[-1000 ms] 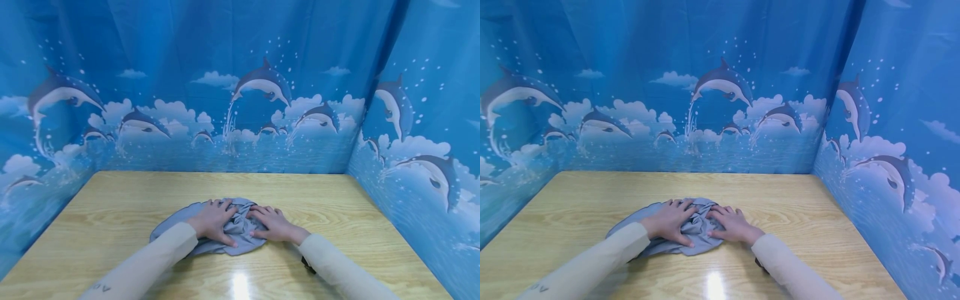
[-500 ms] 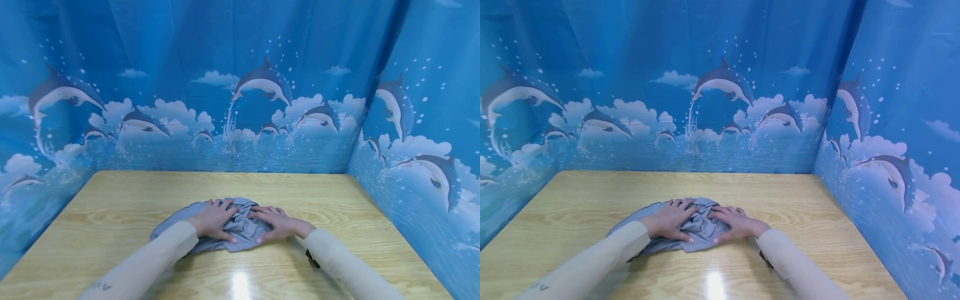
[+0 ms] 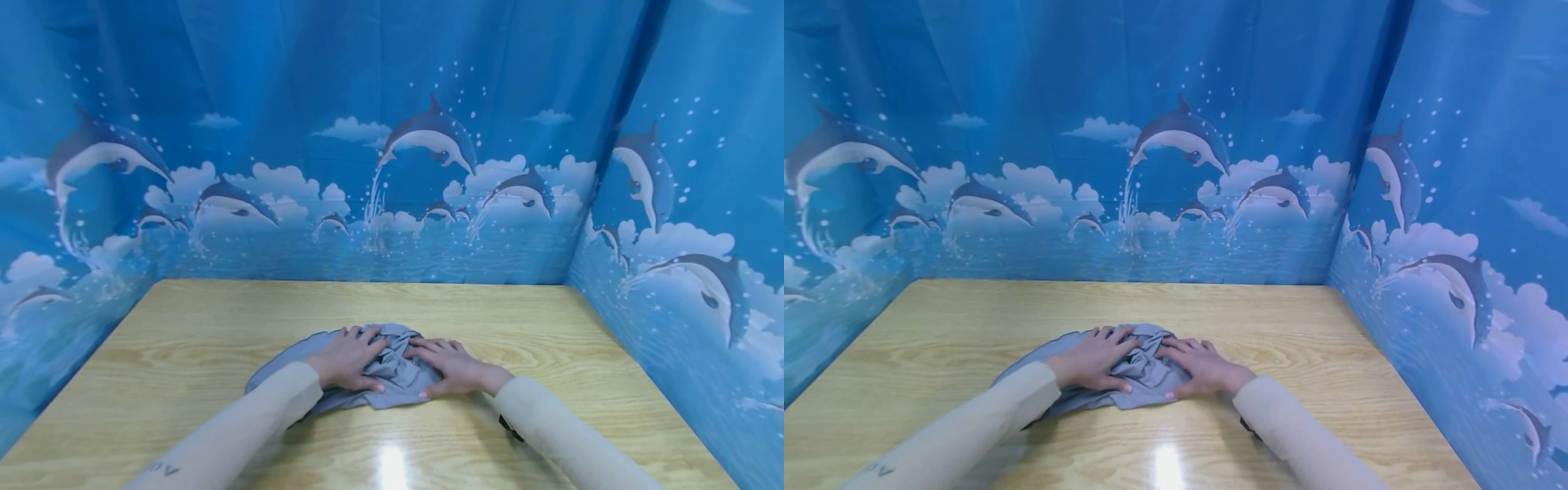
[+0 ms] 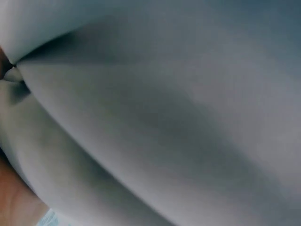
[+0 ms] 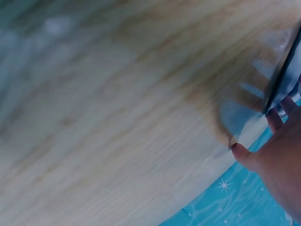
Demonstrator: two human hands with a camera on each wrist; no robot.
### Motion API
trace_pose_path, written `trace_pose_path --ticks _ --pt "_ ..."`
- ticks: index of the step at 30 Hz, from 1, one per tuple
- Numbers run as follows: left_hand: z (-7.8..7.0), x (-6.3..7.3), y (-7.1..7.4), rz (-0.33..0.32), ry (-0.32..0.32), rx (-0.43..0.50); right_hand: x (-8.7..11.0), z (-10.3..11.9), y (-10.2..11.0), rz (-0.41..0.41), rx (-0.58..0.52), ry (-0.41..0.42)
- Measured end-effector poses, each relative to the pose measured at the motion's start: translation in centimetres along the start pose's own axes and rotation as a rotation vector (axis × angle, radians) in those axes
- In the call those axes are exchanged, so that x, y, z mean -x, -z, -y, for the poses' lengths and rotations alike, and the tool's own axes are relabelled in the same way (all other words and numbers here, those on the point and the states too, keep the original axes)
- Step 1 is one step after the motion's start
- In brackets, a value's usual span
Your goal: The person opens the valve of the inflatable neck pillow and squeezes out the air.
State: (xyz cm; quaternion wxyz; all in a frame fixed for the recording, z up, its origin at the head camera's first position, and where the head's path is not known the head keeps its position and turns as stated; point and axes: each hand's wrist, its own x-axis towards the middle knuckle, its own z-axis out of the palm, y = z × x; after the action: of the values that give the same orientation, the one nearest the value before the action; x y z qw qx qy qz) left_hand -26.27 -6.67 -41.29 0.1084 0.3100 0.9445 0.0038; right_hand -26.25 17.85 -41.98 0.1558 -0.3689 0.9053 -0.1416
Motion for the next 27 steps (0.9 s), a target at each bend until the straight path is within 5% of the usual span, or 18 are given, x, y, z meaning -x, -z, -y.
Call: trace_pose_path --ticks 11,27 --pt "0.35 -0.03 -0.1 0.006 0.026 0.146 -0.11 -0.04 -0.09 0.003 0.041 -0.006" --pt "-0.14 -0.28 -0.1 -0.039 0.056 0.106 -0.19 -0.01 0.37 0.011 0.042 -0.014"
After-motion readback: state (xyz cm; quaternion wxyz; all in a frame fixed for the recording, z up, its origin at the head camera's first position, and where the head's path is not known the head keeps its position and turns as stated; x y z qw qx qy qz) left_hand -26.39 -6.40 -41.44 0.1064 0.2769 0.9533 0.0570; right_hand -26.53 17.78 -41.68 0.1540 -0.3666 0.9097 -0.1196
